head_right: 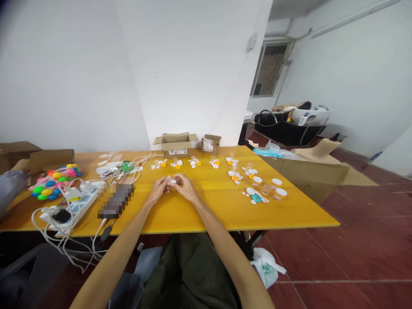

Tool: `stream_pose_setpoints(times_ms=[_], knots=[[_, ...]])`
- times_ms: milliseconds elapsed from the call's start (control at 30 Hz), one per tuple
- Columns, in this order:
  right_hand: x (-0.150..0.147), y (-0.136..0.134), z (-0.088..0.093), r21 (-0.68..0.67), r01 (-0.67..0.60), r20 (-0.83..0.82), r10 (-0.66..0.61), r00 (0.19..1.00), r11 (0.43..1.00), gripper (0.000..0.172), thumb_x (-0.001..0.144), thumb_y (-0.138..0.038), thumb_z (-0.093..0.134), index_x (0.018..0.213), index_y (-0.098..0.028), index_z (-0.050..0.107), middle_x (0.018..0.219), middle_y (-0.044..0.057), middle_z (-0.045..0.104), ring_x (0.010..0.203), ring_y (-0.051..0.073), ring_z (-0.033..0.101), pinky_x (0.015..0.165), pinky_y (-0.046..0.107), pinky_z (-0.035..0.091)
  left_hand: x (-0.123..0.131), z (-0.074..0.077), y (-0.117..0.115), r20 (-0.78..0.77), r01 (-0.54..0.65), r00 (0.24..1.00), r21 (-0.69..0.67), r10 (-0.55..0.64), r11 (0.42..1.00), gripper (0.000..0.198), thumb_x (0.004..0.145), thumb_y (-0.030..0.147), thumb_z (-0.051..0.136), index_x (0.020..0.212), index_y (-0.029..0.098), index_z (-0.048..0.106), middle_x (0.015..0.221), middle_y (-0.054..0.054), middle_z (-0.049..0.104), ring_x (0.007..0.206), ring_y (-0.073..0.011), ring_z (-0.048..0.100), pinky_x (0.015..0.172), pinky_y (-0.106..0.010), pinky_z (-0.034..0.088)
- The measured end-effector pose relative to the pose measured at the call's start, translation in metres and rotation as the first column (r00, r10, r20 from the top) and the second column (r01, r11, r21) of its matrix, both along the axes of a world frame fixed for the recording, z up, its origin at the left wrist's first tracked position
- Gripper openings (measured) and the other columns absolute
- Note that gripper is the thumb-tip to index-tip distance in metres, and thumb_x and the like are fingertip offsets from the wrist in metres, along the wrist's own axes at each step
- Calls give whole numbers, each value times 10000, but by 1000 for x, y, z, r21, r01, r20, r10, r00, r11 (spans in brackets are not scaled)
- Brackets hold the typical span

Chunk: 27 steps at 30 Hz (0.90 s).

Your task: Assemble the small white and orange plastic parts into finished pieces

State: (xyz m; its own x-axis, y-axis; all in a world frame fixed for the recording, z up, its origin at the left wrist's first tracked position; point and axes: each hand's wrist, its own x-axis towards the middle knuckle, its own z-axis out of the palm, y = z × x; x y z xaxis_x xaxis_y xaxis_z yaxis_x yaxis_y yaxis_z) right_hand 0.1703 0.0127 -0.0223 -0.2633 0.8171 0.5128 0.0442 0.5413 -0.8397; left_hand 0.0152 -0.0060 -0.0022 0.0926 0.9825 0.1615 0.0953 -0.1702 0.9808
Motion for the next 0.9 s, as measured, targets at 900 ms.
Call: stream_pose_setpoints(times_ms=[900], knots=[[3,-2,4,-116,-49,-15,48,999,992,289,752,-468,687,880,-208,678,860,36,731,794,197,673,753,336,549,3,5,-4,-4,12,1000,26,-12,1000,464,743,636,643,656,191,543,490,62,499,422,-89,513,428,-206,376]])
